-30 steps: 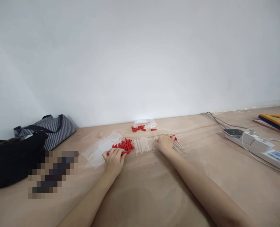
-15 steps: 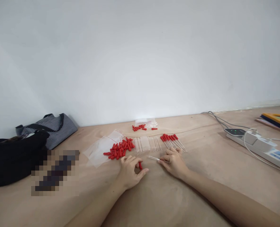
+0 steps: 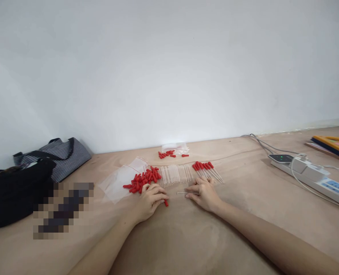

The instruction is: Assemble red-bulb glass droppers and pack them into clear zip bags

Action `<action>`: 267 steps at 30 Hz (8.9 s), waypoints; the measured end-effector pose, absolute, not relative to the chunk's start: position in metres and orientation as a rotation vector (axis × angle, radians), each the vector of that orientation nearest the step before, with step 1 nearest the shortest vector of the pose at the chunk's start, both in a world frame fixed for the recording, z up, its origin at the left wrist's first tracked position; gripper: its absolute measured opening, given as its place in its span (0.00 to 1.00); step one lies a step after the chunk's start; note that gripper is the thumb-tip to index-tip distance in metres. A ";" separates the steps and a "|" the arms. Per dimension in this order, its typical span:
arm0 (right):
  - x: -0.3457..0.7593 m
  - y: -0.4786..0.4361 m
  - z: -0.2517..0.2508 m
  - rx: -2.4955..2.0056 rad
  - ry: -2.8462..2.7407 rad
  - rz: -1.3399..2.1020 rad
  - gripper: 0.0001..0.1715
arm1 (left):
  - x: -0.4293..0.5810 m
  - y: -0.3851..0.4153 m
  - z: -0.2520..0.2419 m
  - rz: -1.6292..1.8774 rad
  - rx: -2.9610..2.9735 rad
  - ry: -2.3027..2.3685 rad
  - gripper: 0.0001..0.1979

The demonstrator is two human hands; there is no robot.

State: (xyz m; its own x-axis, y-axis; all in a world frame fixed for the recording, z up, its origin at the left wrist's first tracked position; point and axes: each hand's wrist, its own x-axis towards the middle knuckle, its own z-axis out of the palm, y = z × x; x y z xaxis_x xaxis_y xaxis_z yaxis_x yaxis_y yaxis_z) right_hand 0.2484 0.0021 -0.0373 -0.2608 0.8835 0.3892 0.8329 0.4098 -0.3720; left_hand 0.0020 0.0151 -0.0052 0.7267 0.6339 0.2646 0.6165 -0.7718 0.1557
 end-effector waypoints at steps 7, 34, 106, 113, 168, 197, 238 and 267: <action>0.241 0.003 -0.041 -1.374 -2.161 -0.029 0.06 | 0.019 0.006 -0.011 0.647 2.713 1.285 0.06; 0.229 -0.016 -0.036 -1.145 -2.171 0.014 0.09 | 0.044 0.000 -0.024 0.988 2.679 1.312 0.08; 0.241 0.055 -0.022 -2.023 -1.744 -0.224 0.18 | -0.005 0.030 -0.025 0.830 2.664 2.111 0.18; 0.231 0.058 -0.012 -2.163 -1.812 -0.069 0.18 | 0.001 0.048 -0.031 0.894 2.782 2.093 0.14; 0.240 -0.013 -0.037 -1.305 -2.042 -0.036 0.08 | 0.039 0.000 -0.023 1.093 2.835 1.338 0.09; 0.226 -0.016 -0.038 -1.072 -2.211 -0.142 0.08 | 0.042 -0.005 -0.023 1.134 2.878 1.262 0.08; 0.230 -0.017 -0.018 -1.128 -2.353 0.407 0.10 | 0.046 -0.008 -0.024 1.187 3.143 0.849 0.11; 0.226 -0.019 -0.026 -1.074 -2.192 0.279 0.11 | 0.045 -0.012 -0.019 1.213 2.837 1.072 0.09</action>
State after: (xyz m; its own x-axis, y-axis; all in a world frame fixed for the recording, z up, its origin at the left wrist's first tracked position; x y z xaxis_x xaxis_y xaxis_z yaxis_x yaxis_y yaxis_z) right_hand 0.2260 -0.0186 -0.0256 -0.4357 0.7639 0.4760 0.6203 0.6381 -0.4562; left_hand 0.0448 -0.0118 -0.0192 0.5106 0.5218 0.6833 0.6141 -0.7776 0.1349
